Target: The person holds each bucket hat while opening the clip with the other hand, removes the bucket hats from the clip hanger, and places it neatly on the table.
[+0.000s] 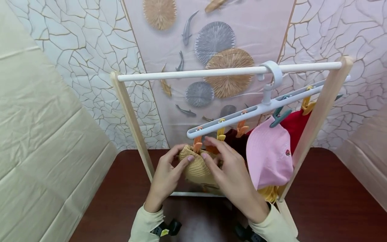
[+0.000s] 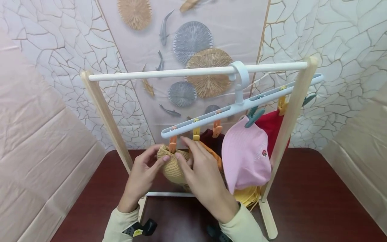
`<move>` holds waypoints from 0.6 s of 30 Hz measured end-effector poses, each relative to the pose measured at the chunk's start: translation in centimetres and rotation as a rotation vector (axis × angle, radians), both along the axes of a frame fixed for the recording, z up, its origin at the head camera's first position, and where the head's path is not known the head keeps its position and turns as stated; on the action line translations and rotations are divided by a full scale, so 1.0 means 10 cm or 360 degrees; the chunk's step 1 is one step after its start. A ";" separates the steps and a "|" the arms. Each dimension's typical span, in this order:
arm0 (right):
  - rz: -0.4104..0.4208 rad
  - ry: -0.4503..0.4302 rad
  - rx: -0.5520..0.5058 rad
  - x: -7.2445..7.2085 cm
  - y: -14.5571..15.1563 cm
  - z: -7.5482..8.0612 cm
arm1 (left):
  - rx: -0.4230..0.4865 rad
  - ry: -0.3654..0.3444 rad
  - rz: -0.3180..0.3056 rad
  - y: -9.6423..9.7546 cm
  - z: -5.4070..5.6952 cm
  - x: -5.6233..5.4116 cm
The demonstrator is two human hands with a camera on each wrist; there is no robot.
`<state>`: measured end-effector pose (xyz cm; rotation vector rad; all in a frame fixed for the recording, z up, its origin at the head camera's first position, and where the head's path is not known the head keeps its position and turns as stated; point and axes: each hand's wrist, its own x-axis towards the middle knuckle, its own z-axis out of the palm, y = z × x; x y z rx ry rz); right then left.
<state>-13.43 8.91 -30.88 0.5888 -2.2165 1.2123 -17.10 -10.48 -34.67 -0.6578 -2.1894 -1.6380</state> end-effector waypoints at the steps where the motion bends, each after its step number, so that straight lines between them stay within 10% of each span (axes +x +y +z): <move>1: 0.0006 -0.0042 -0.0016 -0.02 -0.02 0.01 | 0.0008 -0.0017 -0.0022 -0.01 0.00 0.01; 9: 0.0148 -0.0351 -0.0239 -0.06 -0.14 0.10 | -0.0004 -0.0021 -0.0054 -0.04 0.01 0.04; 18: 0.0211 -0.0280 -0.0240 -0.11 -0.12 0.10 | 0.0126 -0.0113 -0.0122 -0.02 0.01 0.02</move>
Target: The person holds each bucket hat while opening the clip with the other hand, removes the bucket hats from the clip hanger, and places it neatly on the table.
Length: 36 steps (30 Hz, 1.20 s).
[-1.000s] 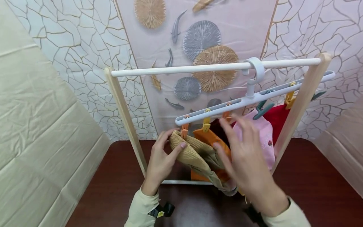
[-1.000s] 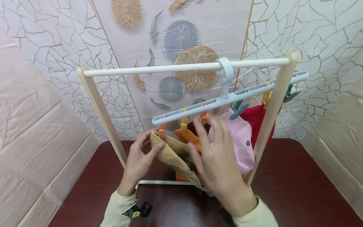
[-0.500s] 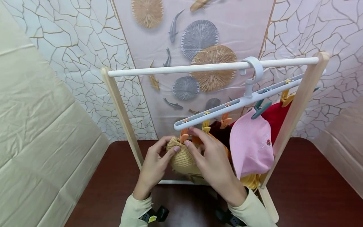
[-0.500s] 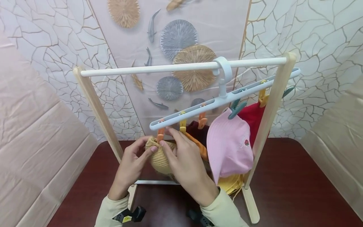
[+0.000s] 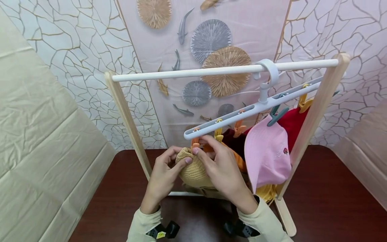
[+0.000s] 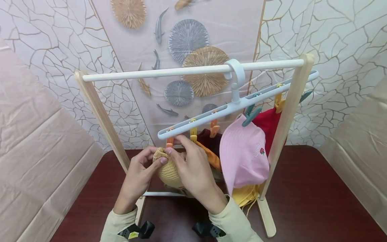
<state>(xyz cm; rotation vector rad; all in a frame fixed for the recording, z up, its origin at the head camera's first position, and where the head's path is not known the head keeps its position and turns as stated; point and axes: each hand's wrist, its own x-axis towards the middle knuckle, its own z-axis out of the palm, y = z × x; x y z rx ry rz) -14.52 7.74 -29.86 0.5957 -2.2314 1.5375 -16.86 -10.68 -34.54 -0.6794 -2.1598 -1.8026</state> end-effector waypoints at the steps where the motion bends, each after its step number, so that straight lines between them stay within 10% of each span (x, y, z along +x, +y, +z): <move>1: 0.0001 0.0011 0.0000 0.00 0.00 0.00 | 0.0012 -0.0007 -0.0006 0.00 0.00 0.00; 25: -0.0044 0.0048 -0.0137 0.01 0.02 -0.08 | -0.0074 -0.0155 -0.0110 -0.04 -0.04 -0.05; 32: -0.0169 0.0476 0.0208 0.31 0.23 -0.55 | -0.0149 -0.0231 -0.0105 -0.17 -0.09 0.00; 36: -0.0284 0.0420 0.0557 0.40 0.26 -0.87 | -0.0122 -0.0261 -0.0188 -0.27 -0.08 0.04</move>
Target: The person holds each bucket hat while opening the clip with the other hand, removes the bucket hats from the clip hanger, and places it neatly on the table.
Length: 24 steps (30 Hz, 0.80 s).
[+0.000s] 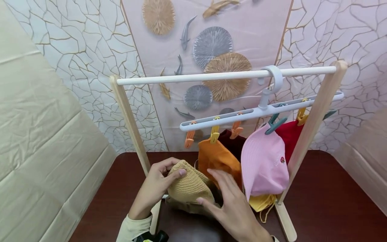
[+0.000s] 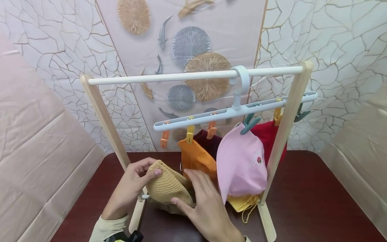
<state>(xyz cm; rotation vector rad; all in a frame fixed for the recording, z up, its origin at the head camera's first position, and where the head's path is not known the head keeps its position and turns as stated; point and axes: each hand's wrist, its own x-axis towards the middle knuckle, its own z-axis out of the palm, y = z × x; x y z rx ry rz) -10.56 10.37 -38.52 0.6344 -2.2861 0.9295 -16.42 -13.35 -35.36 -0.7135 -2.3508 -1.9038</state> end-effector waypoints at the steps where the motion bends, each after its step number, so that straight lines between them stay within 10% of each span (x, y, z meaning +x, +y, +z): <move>1: -0.0024 -0.0095 0.0026 0.00 0.00 -0.05 | 0.0023 0.0001 -0.0024 -0.01 0.02 0.00; 9: 0.0138 -0.0623 -0.0242 -0.12 0.03 -0.32 | -0.0092 0.0017 0.0100 0.09 0.05 0.01; 14: 0.0326 -0.0766 -0.0476 -0.12 0.03 -0.47 | -0.0329 0.0094 0.0216 0.05 -0.11 0.03; 24: 0.0526 -0.1083 -0.0800 -0.21 -0.08 -0.47 | -0.0710 -0.0027 0.0135 -0.24 -0.42 0.13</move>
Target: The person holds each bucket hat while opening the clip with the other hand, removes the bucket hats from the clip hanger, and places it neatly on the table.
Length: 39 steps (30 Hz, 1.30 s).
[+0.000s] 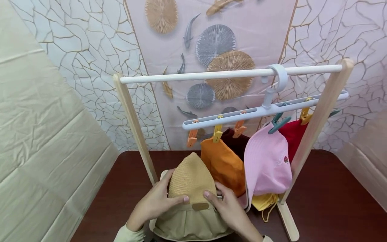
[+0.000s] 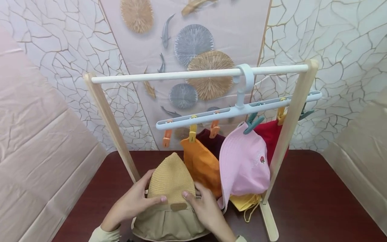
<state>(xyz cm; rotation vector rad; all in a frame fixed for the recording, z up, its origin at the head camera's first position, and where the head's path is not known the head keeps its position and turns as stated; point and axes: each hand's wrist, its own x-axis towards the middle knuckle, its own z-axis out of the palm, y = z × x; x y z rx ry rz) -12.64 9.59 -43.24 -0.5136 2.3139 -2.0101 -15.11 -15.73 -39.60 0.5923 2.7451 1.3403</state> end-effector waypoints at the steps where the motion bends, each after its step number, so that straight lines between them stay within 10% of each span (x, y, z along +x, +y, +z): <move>1: -0.0039 0.0010 0.0043 -0.04 -0.02 -0.01 | 0.0009 0.0011 0.0035 0.00 -0.02 -0.01; 8: -0.0380 0.0079 0.0538 -0.15 -0.17 -0.16 | 0.0076 0.0106 0.0357 0.02 -0.13 -0.19; 14: -0.0291 0.0064 0.0696 -0.10 -0.14 -0.25 | -0.0090 0.0224 0.0589 0.05 -0.22 -0.27; 22: -0.0382 0.0357 0.0668 -0.33 -0.15 -0.55 | -0.0487 0.0337 0.0402 0.26 -0.41 -0.25; 31: -0.0565 0.0393 0.0761 -0.34 -0.30 -0.49 | -0.0721 0.0326 0.0370 0.40 -0.58 -0.20; 39: -0.0435 0.0376 0.1096 -0.20 -0.37 -0.37 | -0.0856 0.0226 0.0249 0.48 -0.72 -0.17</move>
